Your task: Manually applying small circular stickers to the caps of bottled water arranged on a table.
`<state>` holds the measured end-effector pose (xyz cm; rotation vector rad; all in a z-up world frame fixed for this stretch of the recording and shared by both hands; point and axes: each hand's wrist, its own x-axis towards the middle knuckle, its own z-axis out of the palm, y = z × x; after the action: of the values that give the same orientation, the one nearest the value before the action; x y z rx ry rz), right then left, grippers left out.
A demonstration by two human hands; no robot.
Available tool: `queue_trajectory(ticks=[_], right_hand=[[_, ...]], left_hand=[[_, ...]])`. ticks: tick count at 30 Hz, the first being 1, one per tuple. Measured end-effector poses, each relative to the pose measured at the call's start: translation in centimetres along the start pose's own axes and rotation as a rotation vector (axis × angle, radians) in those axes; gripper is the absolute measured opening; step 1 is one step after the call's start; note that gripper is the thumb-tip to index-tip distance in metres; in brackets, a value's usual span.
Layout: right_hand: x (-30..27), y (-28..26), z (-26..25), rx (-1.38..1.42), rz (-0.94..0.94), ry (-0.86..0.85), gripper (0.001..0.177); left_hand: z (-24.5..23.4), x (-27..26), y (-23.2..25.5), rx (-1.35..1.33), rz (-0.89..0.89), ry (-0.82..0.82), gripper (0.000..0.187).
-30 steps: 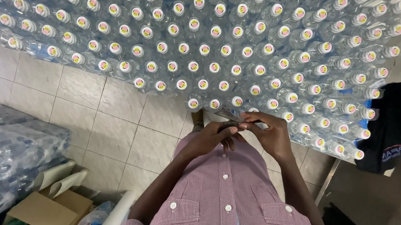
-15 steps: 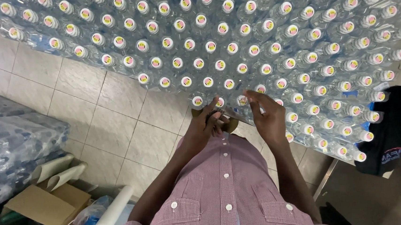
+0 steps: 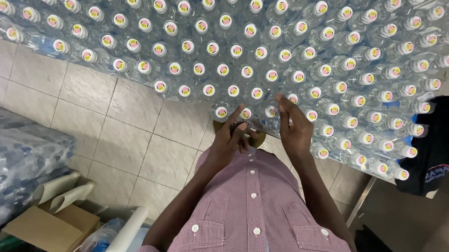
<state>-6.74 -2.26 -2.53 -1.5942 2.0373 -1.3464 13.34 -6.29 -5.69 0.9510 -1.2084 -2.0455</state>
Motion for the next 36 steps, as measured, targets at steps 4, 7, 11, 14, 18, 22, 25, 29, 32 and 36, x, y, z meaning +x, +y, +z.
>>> queue_trajectory(ticks=[4,7,11,14,18,22,25,29,32,36], right_hand=[[-0.1,0.4,0.2,0.007,-0.012,-0.001,0.027],[-0.5,1.0,0.2,-0.026,0.0,-0.075,0.028],[-0.4,0.2,-0.5,-0.059,-0.003,-0.123,0.021],[-0.4,-0.3,-1.3,-0.062,-0.006,-0.154,0.016],[-1.2,1.1,-1.8,-0.089,-0.017,-0.244,0.018],[-1.0,1.9,-1.5,-0.125,-0.097,-0.252,0.007],[-1.1,2.1,-1.4,-0.171,-0.106,-0.272,0.002],[-1.4,3.5,-1.3,-0.304,-0.154,-0.315,0.004],[-1.5,3.8,-1.0,-0.36,-0.132,-0.346,0.011],[-0.5,1.5,-1.4,-0.358,-0.055,-0.415,0.017]], left_hand=[[-0.4,0.0,-0.7,-0.06,-0.009,-0.023,0.063],[-0.7,0.4,-1.9,-0.143,-0.004,-0.054,0.067],[-0.9,0.1,-2.7,-0.151,-0.016,-0.056,0.07],[-1.0,0.1,-3.2,-0.117,-0.014,-0.056,0.07],[-0.7,-0.3,-2.3,-0.044,-0.007,-0.014,0.068],[-0.6,-0.1,-2.5,-0.083,-0.001,-0.023,0.068],[-0.5,-0.2,-2.2,-0.086,0.007,-0.012,0.067],[-0.4,-0.1,-1.4,-0.013,0.003,-0.02,0.066],[-0.3,-0.3,-0.9,-0.001,-0.004,-0.019,0.066],[-0.3,-0.3,-0.2,0.057,0.004,-0.028,0.07]])
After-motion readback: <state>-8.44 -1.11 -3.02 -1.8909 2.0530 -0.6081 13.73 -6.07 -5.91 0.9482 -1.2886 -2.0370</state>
